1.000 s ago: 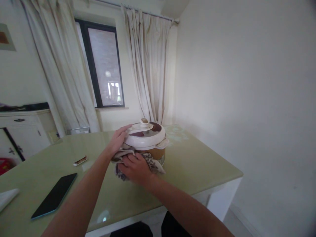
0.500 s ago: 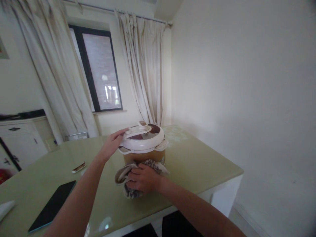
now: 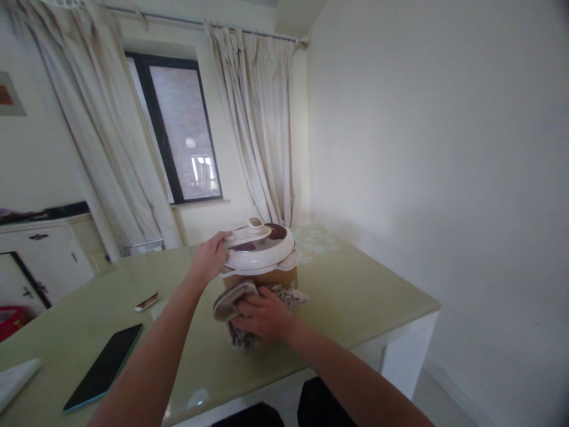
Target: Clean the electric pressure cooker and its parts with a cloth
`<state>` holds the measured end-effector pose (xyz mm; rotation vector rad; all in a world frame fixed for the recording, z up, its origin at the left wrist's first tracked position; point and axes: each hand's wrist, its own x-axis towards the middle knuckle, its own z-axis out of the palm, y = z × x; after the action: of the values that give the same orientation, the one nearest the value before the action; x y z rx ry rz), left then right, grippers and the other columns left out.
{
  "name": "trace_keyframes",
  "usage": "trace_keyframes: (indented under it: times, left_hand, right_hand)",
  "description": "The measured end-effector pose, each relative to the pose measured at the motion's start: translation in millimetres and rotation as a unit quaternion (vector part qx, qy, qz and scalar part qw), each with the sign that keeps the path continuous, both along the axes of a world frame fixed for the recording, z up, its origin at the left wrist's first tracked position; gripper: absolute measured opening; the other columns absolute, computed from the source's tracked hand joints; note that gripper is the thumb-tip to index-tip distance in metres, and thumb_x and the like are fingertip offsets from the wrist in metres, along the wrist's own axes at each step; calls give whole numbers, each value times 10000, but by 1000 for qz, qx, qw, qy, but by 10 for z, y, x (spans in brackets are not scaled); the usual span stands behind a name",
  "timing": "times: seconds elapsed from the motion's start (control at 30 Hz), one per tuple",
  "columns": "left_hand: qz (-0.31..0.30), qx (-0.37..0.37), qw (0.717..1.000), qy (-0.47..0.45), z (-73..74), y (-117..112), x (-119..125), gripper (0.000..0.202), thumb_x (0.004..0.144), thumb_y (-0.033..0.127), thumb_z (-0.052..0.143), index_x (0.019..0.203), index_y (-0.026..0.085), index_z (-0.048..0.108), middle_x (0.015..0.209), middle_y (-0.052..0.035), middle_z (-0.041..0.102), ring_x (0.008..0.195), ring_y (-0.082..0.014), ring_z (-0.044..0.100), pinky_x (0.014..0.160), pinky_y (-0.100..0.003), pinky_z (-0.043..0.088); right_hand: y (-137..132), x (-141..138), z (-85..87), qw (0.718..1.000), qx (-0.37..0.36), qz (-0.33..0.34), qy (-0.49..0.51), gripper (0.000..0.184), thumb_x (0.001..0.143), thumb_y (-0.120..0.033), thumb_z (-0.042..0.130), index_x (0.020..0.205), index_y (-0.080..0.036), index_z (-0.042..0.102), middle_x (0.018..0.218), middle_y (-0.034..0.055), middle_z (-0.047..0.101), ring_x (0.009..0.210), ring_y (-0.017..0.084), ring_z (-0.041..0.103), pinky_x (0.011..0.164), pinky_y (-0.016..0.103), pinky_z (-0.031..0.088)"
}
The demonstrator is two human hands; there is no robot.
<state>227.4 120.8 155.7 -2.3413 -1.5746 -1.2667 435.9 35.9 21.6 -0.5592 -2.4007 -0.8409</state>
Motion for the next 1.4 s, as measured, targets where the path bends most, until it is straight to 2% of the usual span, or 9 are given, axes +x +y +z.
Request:
trace_keyframes:
  times: [0.1, 0.17, 0.3, 0.4, 0.47, 0.73, 1.03, 1.3, 1.4]
  left_hand:
    - [-8, -6, 1000, -4, -33, -15, -20, 527, 943, 279, 381, 1362, 254, 699, 1179, -80, 807, 1002, -286, 756, 919, -408, 573]
    - [-13, -7, 1000, -6, -63, -17, -37, 534, 943, 274, 386, 1386, 269, 685, 1229, -72, 797, 1045, -289, 754, 937, -414, 573]
    - [-5, 1, 1000, 5, -101, -38, -50, 571, 950, 287, 376, 1453, 255, 646, 1339, -84, 757, 1157, -311, 734, 1018, -446, 553]
    - [3, -3, 1000, 10, -111, -77, -47, 656, 955, 293, 387, 1602, 256, 491, 1368, -93, 741, 1134, -320, 746, 1006, -465, 564]
    - [8, -3, 1000, 10, -133, -92, -39, 702, 969, 300, 396, 1669, 260, 372, 1381, -104, 730, 1138, -326, 744, 1004, -482, 566]
    - [-69, 110, 991, -42, -425, 58, 100, 606, 1038, 345, 279, 1582, 157, 470, 1478, -161, 632, 1399, -286, 559, 1226, -512, 397]
    - [-64, 149, 981, -110, -506, 0, 189, 527, 1068, 422, 334, 1469, 166, 561, 1479, -165, 633, 1394, -279, 560, 1221, -463, 392]
    - [-52, 144, 983, -103, -495, -14, 193, 515, 1063, 407, 336, 1455, 168, 568, 1464, -161, 640, 1382, -280, 566, 1214, -456, 403]
    - [-48, 153, 982, -100, -498, -9, 197, 509, 1066, 413, 337, 1448, 172, 572, 1448, -156, 648, 1369, -280, 572, 1204, -450, 408]
  right_hand:
    - [-16, 229, -258, 999, 1, 39, -31, 98, 987, -372, 661, 1032, -366, 749, 1115, -20, 735, 1044, 198, 573, 848, 377, 414]
    - [-1, 329, -168, 999, 20, 46, -10, 110, 1011, -330, 642, 1008, -360, 747, 1080, -32, 734, 995, 181, 573, 837, 360, 412]
    - [50, 327, 492, 995, 39, -9, 94, 175, 989, -362, 660, 1146, -323, 727, 1190, 36, 701, 1090, 232, 561, 958, 394, 414]
    - [125, 305, 1010, 963, -63, -76, 253, 560, 857, -557, 768, 1315, -250, 671, 1265, 120, 661, 1154, 306, 566, 1009, 445, 446]
    - [217, 378, 1206, 926, -133, -86, 343, 563, 838, -530, 784, 1294, -221, 666, 1228, 116, 679, 1137, 295, 602, 1002, 422, 475]
    - [552, 1139, 1048, 790, -265, -128, 538, 275, 841, -443, 713, 1018, -233, 704, 938, 48, 761, 886, 255, 696, 865, 409, 536]
    - [-56, 695, 980, 938, -138, -137, 287, 567, 770, -560, 818, 1200, -211, 696, 1158, 144, 709, 1046, 320, 655, 955, 442, 497]
    - [267, 1245, 1127, 878, -260, -145, 376, 323, 854, -403, 770, 1120, -227, 722, 980, 37, 788, 917, 250, 714, 841, 333, 494]
    - [191, 1188, 1166, 903, -245, -142, 322, 362, 829, -445, 799, 1111, -230, 723, 993, 44, 778, 934, 256, 704, 849, 338, 493]
